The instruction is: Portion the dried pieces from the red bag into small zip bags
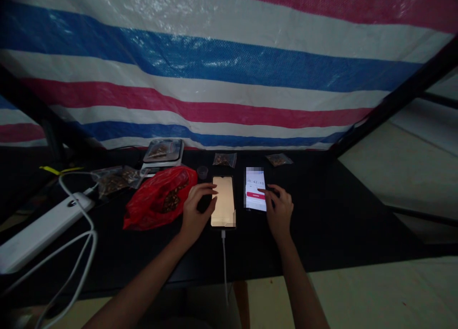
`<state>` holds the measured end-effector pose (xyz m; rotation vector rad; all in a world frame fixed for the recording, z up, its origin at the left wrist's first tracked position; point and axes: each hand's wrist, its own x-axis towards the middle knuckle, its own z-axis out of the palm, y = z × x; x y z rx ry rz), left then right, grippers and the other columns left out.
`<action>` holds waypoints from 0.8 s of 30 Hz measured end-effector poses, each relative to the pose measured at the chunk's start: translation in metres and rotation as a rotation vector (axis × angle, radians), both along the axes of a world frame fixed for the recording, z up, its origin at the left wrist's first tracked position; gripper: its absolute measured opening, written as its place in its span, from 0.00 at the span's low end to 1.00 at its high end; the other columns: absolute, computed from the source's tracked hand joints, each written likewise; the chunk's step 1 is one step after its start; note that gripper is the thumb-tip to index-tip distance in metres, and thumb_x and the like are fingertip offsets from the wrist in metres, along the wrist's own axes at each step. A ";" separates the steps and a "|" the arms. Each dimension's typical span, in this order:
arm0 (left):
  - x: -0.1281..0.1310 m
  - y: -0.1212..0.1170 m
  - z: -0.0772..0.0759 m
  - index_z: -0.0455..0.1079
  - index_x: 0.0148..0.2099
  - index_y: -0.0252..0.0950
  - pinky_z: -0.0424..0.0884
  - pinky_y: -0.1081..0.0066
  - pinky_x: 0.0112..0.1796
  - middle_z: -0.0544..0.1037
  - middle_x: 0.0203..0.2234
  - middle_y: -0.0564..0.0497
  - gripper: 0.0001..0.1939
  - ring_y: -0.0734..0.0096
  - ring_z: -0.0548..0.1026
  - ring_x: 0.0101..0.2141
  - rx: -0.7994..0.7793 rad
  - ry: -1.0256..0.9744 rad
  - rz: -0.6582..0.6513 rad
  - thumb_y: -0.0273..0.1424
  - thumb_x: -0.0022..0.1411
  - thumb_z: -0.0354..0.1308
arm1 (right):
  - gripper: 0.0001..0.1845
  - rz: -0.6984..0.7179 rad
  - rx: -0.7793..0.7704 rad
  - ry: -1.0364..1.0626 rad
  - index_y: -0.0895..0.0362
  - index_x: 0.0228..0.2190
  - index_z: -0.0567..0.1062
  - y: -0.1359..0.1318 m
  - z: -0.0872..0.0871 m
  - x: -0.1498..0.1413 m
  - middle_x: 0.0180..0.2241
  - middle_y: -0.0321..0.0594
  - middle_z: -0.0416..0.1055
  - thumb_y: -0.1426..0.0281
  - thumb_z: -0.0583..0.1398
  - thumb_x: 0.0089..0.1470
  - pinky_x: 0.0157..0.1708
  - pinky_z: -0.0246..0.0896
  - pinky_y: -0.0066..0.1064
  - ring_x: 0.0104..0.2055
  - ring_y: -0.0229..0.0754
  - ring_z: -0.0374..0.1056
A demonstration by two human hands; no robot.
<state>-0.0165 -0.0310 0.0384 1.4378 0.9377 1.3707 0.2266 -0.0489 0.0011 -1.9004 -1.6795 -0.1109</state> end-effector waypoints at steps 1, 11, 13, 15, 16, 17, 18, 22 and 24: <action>-0.001 0.000 -0.001 0.73 0.33 0.42 0.53 0.63 0.50 0.71 0.38 0.49 0.06 0.61 0.65 0.44 0.012 -0.004 0.024 0.27 0.52 0.57 | 0.17 -0.013 -0.003 0.010 0.50 0.38 0.75 0.000 -0.001 0.001 0.45 0.42 0.63 0.63 0.47 0.57 0.40 0.53 0.43 0.43 0.47 0.57; 0.001 0.003 -0.010 0.70 0.26 0.38 0.63 0.68 0.36 0.73 0.33 0.51 0.05 0.69 0.68 0.35 0.387 0.222 0.216 0.23 0.51 0.58 | 0.20 -0.058 -0.076 0.007 0.45 0.38 0.75 0.007 -0.007 0.001 0.53 0.40 0.57 0.58 0.46 0.56 0.44 0.52 0.50 0.50 0.53 0.53; 0.000 0.005 -0.010 0.70 0.27 0.37 0.63 0.68 0.36 0.73 0.32 0.51 0.04 0.70 0.68 0.35 0.432 0.260 0.257 0.23 0.51 0.58 | 0.19 -0.061 -0.101 0.016 0.44 0.38 0.75 0.006 -0.009 0.000 0.53 0.40 0.57 0.57 0.47 0.56 0.44 0.51 0.52 0.51 0.54 0.53; -0.001 0.006 -0.010 0.69 0.28 0.36 0.63 0.68 0.37 0.73 0.31 0.51 0.04 0.71 0.69 0.35 0.446 0.282 0.297 0.22 0.51 0.59 | 0.19 -0.059 -0.105 0.036 0.45 0.38 0.75 0.007 -0.009 0.001 0.53 0.40 0.57 0.57 0.47 0.56 0.44 0.51 0.52 0.52 0.55 0.52; -0.002 0.006 -0.009 0.69 0.28 0.36 0.63 0.68 0.37 0.72 0.31 0.52 0.04 0.71 0.69 0.35 0.444 0.291 0.315 0.22 0.51 0.59 | 0.19 -0.053 -0.083 0.047 0.45 0.39 0.75 0.008 -0.008 0.002 0.53 0.40 0.57 0.57 0.47 0.56 0.45 0.50 0.52 0.52 0.55 0.52; -0.003 0.007 -0.009 0.69 0.28 0.36 0.63 0.68 0.37 0.72 0.31 0.52 0.04 0.71 0.69 0.35 0.438 0.297 0.332 0.22 0.51 0.59 | 0.20 -0.043 -0.043 0.058 0.46 0.40 0.74 0.010 -0.007 0.004 0.53 0.41 0.56 0.58 0.47 0.56 0.46 0.50 0.51 0.52 0.54 0.52; -0.003 0.007 -0.008 0.69 0.28 0.36 0.63 0.68 0.37 0.72 0.31 0.52 0.04 0.71 0.69 0.35 0.430 0.302 0.346 0.22 0.51 0.58 | 0.20 -0.031 0.010 0.067 0.48 0.41 0.73 0.013 -0.006 0.007 0.53 0.41 0.56 0.59 0.46 0.56 0.48 0.49 0.50 0.52 0.52 0.53; -0.003 0.007 -0.009 0.69 0.29 0.36 0.63 0.68 0.37 0.72 0.31 0.52 0.03 0.71 0.69 0.35 0.396 0.307 0.354 0.23 0.51 0.58 | 0.18 -0.023 0.197 0.109 0.50 0.45 0.70 0.030 0.001 0.021 0.50 0.42 0.59 0.61 0.47 0.57 0.51 0.46 0.45 0.53 0.47 0.54; -0.002 0.007 -0.010 0.68 0.29 0.36 0.63 0.68 0.38 0.72 0.31 0.52 0.03 0.71 0.69 0.36 0.392 0.309 0.344 0.23 0.51 0.58 | 0.18 -0.031 0.226 0.111 0.51 0.44 0.70 0.037 0.001 0.027 0.49 0.43 0.60 0.62 0.48 0.57 0.51 0.45 0.44 0.52 0.47 0.54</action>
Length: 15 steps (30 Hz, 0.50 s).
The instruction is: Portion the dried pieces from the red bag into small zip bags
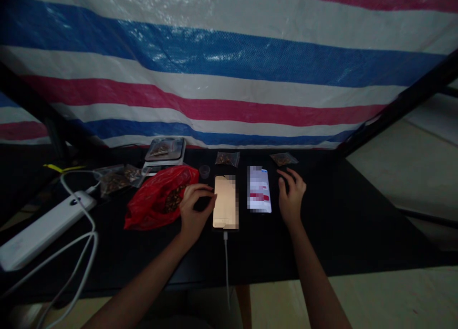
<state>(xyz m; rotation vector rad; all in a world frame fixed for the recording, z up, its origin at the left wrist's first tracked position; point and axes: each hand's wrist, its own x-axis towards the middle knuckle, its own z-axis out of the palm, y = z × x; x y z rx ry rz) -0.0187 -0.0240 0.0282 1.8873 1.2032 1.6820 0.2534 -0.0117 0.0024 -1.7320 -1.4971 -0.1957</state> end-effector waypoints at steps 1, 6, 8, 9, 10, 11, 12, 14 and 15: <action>0.000 0.000 -0.001 0.68 0.29 0.36 0.63 0.68 0.38 0.72 0.31 0.52 0.03 0.71 0.69 0.36 -0.001 0.001 -0.004 0.23 0.51 0.58 | 0.18 0.005 0.001 -0.008 0.52 0.44 0.70 0.002 -0.001 0.002 0.48 0.43 0.61 0.62 0.48 0.57 0.51 0.46 0.44 0.52 0.47 0.55; 0.002 0.001 -0.003 0.66 0.30 0.36 0.63 0.68 0.38 0.72 0.31 0.52 0.04 0.71 0.69 0.36 -0.018 -0.006 -0.024 0.23 0.51 0.58 | 0.18 0.068 -0.053 -0.065 0.52 0.40 0.73 0.004 -0.005 0.003 0.49 0.43 0.62 0.62 0.47 0.57 0.51 0.46 0.44 0.52 0.47 0.55; 0.003 0.002 -0.003 0.65 0.30 0.36 0.63 0.68 0.38 0.72 0.31 0.52 0.04 0.71 0.69 0.35 -0.033 -0.011 -0.032 0.23 0.52 0.57 | 0.18 0.082 -0.080 -0.080 0.51 0.38 0.75 0.003 -0.007 0.003 0.49 0.42 0.62 0.62 0.47 0.57 0.51 0.47 0.44 0.51 0.47 0.55; 0.004 0.002 -0.002 0.65 0.30 0.36 0.63 0.68 0.38 0.72 0.30 0.52 0.04 0.71 0.69 0.35 -0.041 -0.014 -0.035 0.23 0.52 0.57 | 0.19 0.090 -0.093 -0.087 0.51 0.36 0.75 0.003 -0.007 0.004 0.49 0.41 0.62 0.61 0.47 0.57 0.50 0.47 0.44 0.51 0.47 0.56; 0.004 0.002 -0.002 0.65 0.30 0.36 0.63 0.69 0.37 0.71 0.30 0.52 0.04 0.71 0.69 0.35 -0.049 -0.018 -0.039 0.22 0.52 0.57 | 0.19 0.101 -0.104 -0.094 0.51 0.35 0.76 0.004 -0.008 0.005 0.48 0.41 0.63 0.61 0.47 0.57 0.50 0.47 0.45 0.51 0.47 0.56; 0.005 0.002 -0.002 0.64 0.30 0.36 0.63 0.69 0.37 0.71 0.30 0.52 0.04 0.71 0.69 0.35 -0.058 -0.022 -0.045 0.22 0.52 0.56 | 0.20 0.111 -0.114 -0.098 0.50 0.34 0.77 0.004 -0.009 0.006 0.48 0.41 0.63 0.60 0.47 0.57 0.50 0.47 0.45 0.50 0.47 0.57; 0.005 0.002 -0.002 0.64 0.30 0.36 0.62 0.69 0.36 0.71 0.30 0.52 0.05 0.71 0.68 0.34 -0.064 -0.026 -0.051 0.22 0.52 0.56 | 0.20 0.117 -0.125 -0.098 0.50 0.34 0.77 0.005 -0.010 0.006 0.48 0.41 0.63 0.60 0.47 0.57 0.50 0.48 0.45 0.50 0.47 0.57; 0.005 0.002 -0.002 0.63 0.30 0.35 0.62 0.70 0.36 0.71 0.30 0.52 0.05 0.72 0.68 0.34 -0.071 -0.035 -0.063 0.22 0.52 0.56 | 0.21 0.115 -0.149 -0.086 0.50 0.31 0.78 0.005 -0.011 0.007 0.47 0.40 0.64 0.59 0.47 0.56 0.50 0.48 0.45 0.50 0.48 0.57; 0.005 0.002 -0.003 0.63 0.30 0.35 0.62 0.70 0.35 0.71 0.30 0.52 0.05 0.72 0.68 0.34 -0.072 -0.036 -0.068 0.22 0.52 0.56 | 0.21 0.112 -0.158 -0.077 0.50 0.30 0.78 0.005 -0.011 0.007 0.47 0.40 0.64 0.58 0.47 0.56 0.50 0.48 0.46 0.49 0.48 0.57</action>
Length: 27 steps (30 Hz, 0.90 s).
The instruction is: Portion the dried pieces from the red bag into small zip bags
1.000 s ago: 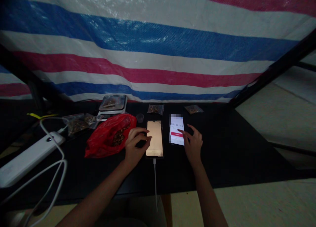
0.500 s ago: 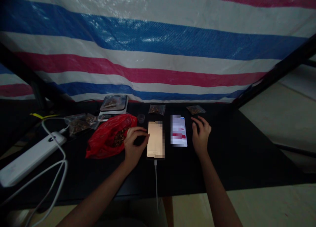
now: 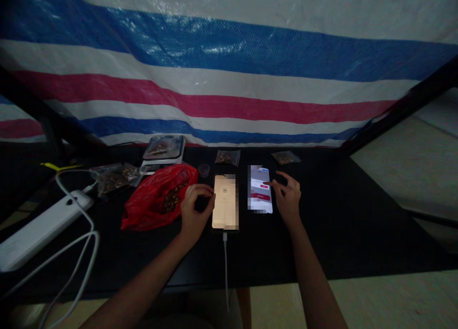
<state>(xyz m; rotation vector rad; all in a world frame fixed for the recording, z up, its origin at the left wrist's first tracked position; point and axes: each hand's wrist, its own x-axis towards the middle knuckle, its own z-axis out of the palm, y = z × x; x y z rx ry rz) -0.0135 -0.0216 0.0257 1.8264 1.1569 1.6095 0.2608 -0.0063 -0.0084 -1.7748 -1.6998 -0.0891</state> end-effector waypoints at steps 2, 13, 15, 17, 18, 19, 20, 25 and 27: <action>0.000 0.000 -0.001 0.62 0.30 0.36 0.62 0.70 0.35 0.71 0.30 0.52 0.06 0.72 0.68 0.33 -0.002 -0.002 -0.007 0.21 0.52 0.55 | 0.22 -0.013 -0.011 0.019 0.49 0.28 0.78 -0.001 0.000 0.000 0.48 0.39 0.64 0.57 0.47 0.56 0.50 0.48 0.46 0.50 0.48 0.56; 0.000 0.001 -0.002 0.60 0.31 0.36 0.62 0.71 0.35 0.70 0.29 0.53 0.06 0.72 0.67 0.33 -0.024 -0.043 -0.022 0.21 0.53 0.54 | 0.22 -0.068 -0.051 0.068 0.49 0.27 0.79 -0.002 0.001 -0.002 0.48 0.39 0.65 0.57 0.47 0.56 0.50 0.47 0.47 0.50 0.49 0.56; 0.000 0.000 -0.002 0.60 0.31 0.36 0.62 0.71 0.35 0.69 0.29 0.53 0.06 0.72 0.67 0.33 -0.031 -0.052 -0.024 0.21 0.53 0.53 | 0.22 -0.076 -0.037 0.073 0.49 0.29 0.78 -0.002 0.000 -0.001 0.48 0.39 0.65 0.58 0.47 0.56 0.49 0.48 0.47 0.50 0.49 0.56; 0.000 0.000 -0.001 0.60 0.31 0.36 0.62 0.71 0.35 0.69 0.29 0.53 0.07 0.72 0.67 0.33 -0.040 -0.063 -0.024 0.20 0.53 0.53 | 0.21 -0.072 -0.033 0.067 0.49 0.31 0.78 -0.002 0.000 0.000 0.48 0.39 0.64 0.58 0.47 0.56 0.49 0.49 0.47 0.50 0.49 0.56; 0.000 0.000 -0.001 0.60 0.31 0.36 0.62 0.71 0.35 0.69 0.30 0.53 0.07 0.72 0.67 0.33 -0.046 -0.067 -0.023 0.20 0.53 0.53 | 0.20 -0.068 -0.031 0.062 0.49 0.32 0.78 -0.002 0.000 0.001 0.48 0.39 0.64 0.59 0.47 0.56 0.49 0.49 0.47 0.49 0.49 0.57; 0.000 -0.001 -0.001 0.59 0.31 0.36 0.62 0.71 0.35 0.69 0.30 0.53 0.07 0.72 0.67 0.33 -0.049 -0.069 -0.022 0.19 0.52 0.52 | 0.20 -0.063 -0.027 0.058 0.49 0.33 0.77 -0.002 0.000 0.001 0.47 0.39 0.65 0.59 0.47 0.56 0.48 0.49 0.47 0.49 0.48 0.57; 0.000 -0.001 -0.001 0.59 0.31 0.36 0.62 0.71 0.34 0.69 0.30 0.53 0.07 0.72 0.67 0.33 -0.052 -0.070 -0.021 0.19 0.52 0.52 | 0.20 -0.060 -0.023 0.056 0.49 0.34 0.77 -0.001 0.000 0.001 0.47 0.39 0.65 0.59 0.47 0.56 0.48 0.50 0.47 0.49 0.48 0.57; 0.001 -0.001 -0.003 0.59 0.31 0.36 0.62 0.71 0.34 0.69 0.30 0.52 0.07 0.72 0.67 0.33 -0.061 -0.071 -0.026 0.20 0.53 0.53 | 0.19 -0.047 -0.013 0.056 0.49 0.35 0.76 0.000 -0.002 0.003 0.46 0.39 0.66 0.60 0.47 0.56 0.48 0.50 0.45 0.48 0.47 0.58; 0.001 0.000 -0.003 0.60 0.33 0.36 0.63 0.71 0.34 0.70 0.31 0.52 0.07 0.72 0.67 0.34 -0.061 -0.070 -0.029 0.21 0.53 0.54 | 0.18 -0.053 -0.020 0.063 0.49 0.36 0.76 0.000 -0.003 0.003 0.46 0.39 0.66 0.60 0.48 0.56 0.48 0.50 0.45 0.48 0.47 0.58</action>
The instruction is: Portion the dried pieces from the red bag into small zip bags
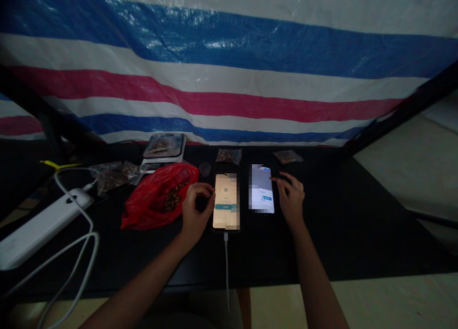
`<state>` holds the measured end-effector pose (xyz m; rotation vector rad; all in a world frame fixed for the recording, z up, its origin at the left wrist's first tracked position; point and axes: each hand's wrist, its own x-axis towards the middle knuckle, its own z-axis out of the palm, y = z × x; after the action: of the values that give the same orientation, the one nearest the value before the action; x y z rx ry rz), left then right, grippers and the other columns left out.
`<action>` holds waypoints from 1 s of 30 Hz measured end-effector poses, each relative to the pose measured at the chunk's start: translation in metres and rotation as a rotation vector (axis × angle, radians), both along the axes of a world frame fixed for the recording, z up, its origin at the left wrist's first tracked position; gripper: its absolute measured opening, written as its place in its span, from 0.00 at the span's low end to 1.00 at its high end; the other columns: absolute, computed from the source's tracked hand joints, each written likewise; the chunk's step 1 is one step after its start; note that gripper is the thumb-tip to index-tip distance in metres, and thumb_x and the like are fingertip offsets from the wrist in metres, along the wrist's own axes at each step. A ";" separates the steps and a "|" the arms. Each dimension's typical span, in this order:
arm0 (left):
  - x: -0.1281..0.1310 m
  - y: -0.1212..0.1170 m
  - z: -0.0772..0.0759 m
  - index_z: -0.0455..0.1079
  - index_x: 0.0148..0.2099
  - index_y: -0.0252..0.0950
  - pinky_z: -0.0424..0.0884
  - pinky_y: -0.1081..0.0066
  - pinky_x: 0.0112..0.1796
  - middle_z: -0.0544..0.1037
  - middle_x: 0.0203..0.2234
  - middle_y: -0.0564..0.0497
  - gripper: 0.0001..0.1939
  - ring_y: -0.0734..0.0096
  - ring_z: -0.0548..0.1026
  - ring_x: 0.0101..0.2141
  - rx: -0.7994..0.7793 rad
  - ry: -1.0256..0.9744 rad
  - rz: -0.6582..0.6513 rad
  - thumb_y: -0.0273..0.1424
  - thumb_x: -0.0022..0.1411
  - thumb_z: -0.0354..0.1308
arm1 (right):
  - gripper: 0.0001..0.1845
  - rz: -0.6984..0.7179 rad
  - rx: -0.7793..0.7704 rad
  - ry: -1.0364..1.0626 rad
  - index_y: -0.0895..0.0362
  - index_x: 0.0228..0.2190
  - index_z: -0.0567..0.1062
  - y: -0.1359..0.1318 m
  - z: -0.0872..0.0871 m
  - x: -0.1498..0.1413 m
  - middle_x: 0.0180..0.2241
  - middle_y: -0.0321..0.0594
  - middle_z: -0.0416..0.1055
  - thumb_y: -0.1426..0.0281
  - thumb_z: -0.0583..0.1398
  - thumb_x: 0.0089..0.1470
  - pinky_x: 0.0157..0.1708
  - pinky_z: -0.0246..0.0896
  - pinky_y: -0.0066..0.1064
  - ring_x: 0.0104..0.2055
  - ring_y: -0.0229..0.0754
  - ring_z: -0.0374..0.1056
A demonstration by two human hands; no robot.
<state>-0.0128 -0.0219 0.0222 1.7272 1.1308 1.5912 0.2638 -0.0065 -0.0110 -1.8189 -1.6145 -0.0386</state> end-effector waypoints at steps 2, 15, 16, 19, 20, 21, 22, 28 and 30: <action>0.000 0.000 0.000 0.62 0.35 0.36 0.64 0.71 0.34 0.70 0.32 0.52 0.07 0.72 0.68 0.35 0.005 0.016 -0.007 0.22 0.54 0.54 | 0.18 -0.004 -0.007 0.012 0.48 0.36 0.76 0.000 -0.001 0.000 0.46 0.38 0.66 0.59 0.48 0.56 0.48 0.49 0.45 0.48 0.47 0.58; 0.001 0.000 0.000 0.69 0.28 0.36 0.64 0.67 0.37 0.72 0.33 0.51 0.04 0.70 0.68 0.37 0.046 0.109 -0.006 0.26 0.54 0.57 | 0.25 0.085 -0.047 0.202 0.50 0.19 0.77 -0.010 0.008 -0.001 0.48 0.36 0.65 0.58 0.48 0.56 0.53 0.44 0.45 0.52 0.47 0.55; 0.002 0.000 0.000 0.69 0.27 0.36 0.64 0.67 0.37 0.72 0.33 0.51 0.04 0.70 0.68 0.37 0.050 0.108 -0.005 0.26 0.54 0.58 | 0.24 0.090 -0.052 0.207 0.50 0.19 0.77 -0.010 0.007 0.000 0.48 0.36 0.65 0.58 0.48 0.55 0.53 0.43 0.46 0.52 0.48 0.55; 0.003 0.000 0.001 0.69 0.27 0.37 0.65 0.68 0.36 0.72 0.33 0.51 0.04 0.70 0.69 0.36 0.059 0.112 -0.007 0.27 0.53 0.58 | 0.24 0.124 -0.071 0.201 0.49 0.19 0.77 -0.008 0.006 0.001 0.49 0.36 0.65 0.58 0.48 0.55 0.53 0.42 0.47 0.52 0.48 0.55; 0.003 0.000 0.002 0.69 0.27 0.37 0.65 0.67 0.36 0.72 0.33 0.51 0.04 0.70 0.69 0.36 0.062 0.114 -0.009 0.27 0.53 0.58 | 0.24 0.132 -0.078 0.195 0.49 0.19 0.77 -0.008 0.006 0.001 0.50 0.35 0.64 0.59 0.48 0.55 0.53 0.42 0.47 0.52 0.48 0.55; 0.004 0.000 0.002 0.69 0.26 0.37 0.65 0.67 0.36 0.72 0.33 0.51 0.04 0.69 0.69 0.36 0.063 0.115 -0.010 0.27 0.53 0.58 | 0.24 0.137 -0.082 0.191 0.49 0.19 0.77 -0.007 0.006 0.001 0.50 0.35 0.64 0.59 0.48 0.56 0.53 0.42 0.47 0.52 0.48 0.55; 0.004 -0.001 0.003 0.69 0.26 0.36 0.65 0.67 0.36 0.72 0.33 0.50 0.04 0.69 0.69 0.36 0.062 0.117 -0.011 0.27 0.53 0.59 | 0.24 0.137 -0.085 0.190 0.49 0.19 0.77 -0.007 0.006 0.001 0.50 0.35 0.64 0.59 0.48 0.55 0.53 0.42 0.47 0.53 0.48 0.55; 0.004 -0.002 0.003 0.67 0.26 0.36 0.64 0.67 0.37 0.71 0.33 0.50 0.05 0.70 0.69 0.36 0.067 0.115 -0.026 0.26 0.53 0.59 | 0.23 0.117 -0.068 0.241 0.50 0.18 0.77 -0.008 0.007 0.002 0.50 0.34 0.64 0.60 0.49 0.55 0.54 0.42 0.46 0.53 0.47 0.54; 0.004 -0.002 0.002 0.67 0.26 0.35 0.64 0.67 0.37 0.71 0.33 0.50 0.05 0.70 0.69 0.37 0.064 0.112 -0.028 0.26 0.53 0.58 | 0.23 0.088 -0.052 0.257 0.51 0.18 0.77 -0.008 0.006 0.004 0.50 0.35 0.64 0.60 0.49 0.55 0.54 0.42 0.46 0.53 0.47 0.54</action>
<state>-0.0086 -0.0238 0.0247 1.8862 1.1140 1.5452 0.2673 -0.0142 -0.0050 -1.7107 -1.5219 0.2693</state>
